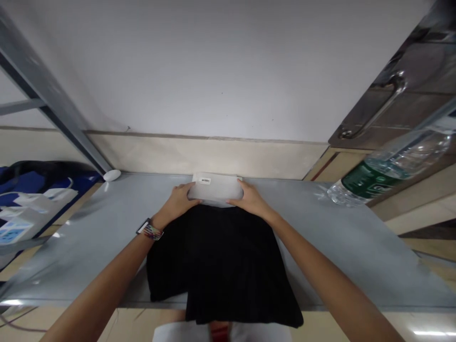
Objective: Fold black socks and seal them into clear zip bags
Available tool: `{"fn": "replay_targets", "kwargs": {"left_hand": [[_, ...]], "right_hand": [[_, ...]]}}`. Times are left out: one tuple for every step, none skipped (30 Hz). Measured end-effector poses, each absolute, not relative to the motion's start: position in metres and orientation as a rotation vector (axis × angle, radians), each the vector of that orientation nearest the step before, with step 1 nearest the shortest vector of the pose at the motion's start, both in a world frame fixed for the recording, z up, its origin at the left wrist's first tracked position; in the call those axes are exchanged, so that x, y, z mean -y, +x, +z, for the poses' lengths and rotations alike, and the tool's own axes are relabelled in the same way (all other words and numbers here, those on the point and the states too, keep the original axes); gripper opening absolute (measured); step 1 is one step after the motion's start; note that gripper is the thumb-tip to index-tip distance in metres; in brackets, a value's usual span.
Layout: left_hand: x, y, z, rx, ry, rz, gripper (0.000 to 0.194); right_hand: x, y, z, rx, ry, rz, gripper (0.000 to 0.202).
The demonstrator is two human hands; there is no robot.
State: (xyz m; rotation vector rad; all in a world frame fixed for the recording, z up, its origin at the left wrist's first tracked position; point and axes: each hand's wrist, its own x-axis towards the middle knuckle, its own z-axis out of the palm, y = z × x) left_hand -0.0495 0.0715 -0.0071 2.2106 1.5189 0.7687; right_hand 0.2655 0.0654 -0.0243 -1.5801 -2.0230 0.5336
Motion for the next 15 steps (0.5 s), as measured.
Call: {"fn": "replay_targets", "kwargs": {"left_hand": [[-0.071, -0.049, -0.006, -1.508, 2.204, 0.767, 0.063], [-0.070, -0.049, -0.004, -1.504, 2.206, 0.759, 0.063], [-0.068, -0.050, -0.002, -1.499, 2.211, 0.756, 0.063], [-0.067, -0.050, 0.000, -1.490, 2.210, 0.765, 0.063], [-0.065, -0.051, 0.002, -1.484, 2.203, 0.776, 0.063], [-0.064, -0.051, 0.004, -1.485, 2.187, 0.784, 0.062], [-0.063, -0.051, 0.005, -1.496, 2.162, 0.791, 0.062], [-0.062, -0.051, 0.006, -1.517, 2.132, 0.797, 0.062], [-0.062, -0.051, 0.007, -1.543, 2.104, 0.804, 0.061], [-0.063, -0.050, 0.007, -1.570, 2.081, 0.813, 0.060], [-0.063, -0.049, 0.007, -1.594, 2.068, 0.827, 0.058], [-0.064, -0.048, 0.006, -1.613, 2.062, 0.843, 0.055], [-0.065, -0.046, 0.005, -1.628, 2.060, 0.860, 0.053], [-0.066, -0.046, 0.005, -1.638, 2.059, 0.874, 0.050], [-0.066, -0.045, 0.004, -1.642, 2.057, 0.888, 0.048]], "right_hand": [[-0.066, 0.264, -0.025, 2.041, -1.577, 0.518, 0.101], [-0.067, 0.262, -0.025, 2.048, -1.568, 0.506, 0.097], [-0.068, 0.261, -0.025, 2.041, -1.555, 0.499, 0.093], [-0.068, 0.260, -0.025, 2.018, -1.543, 0.495, 0.088], [-0.068, 0.259, -0.025, 1.990, -1.527, 0.500, 0.084], [-0.069, 0.259, -0.025, 1.960, -1.507, 0.515, 0.079], [-0.069, 0.260, -0.024, 1.932, -1.485, 0.539, 0.074], [-0.069, 0.261, -0.024, 1.908, -1.465, 0.565, 0.071], [-0.070, 0.262, -0.023, 1.889, -1.451, 0.586, 0.069], [-0.070, 0.263, -0.023, 1.869, -1.451, 0.596, 0.068], [-0.070, 0.264, -0.022, 1.847, -1.465, 0.595, 0.066], [-0.071, 0.266, -0.022, 1.823, -1.486, 0.591, 0.063], [-0.071, 0.267, -0.022, 1.793, -1.506, 0.598, 0.060], [-0.071, 0.268, -0.022, 1.755, -1.518, 0.625, 0.057], [-0.070, 0.269, -0.022, 1.702, -1.515, 0.680, 0.053]]}}
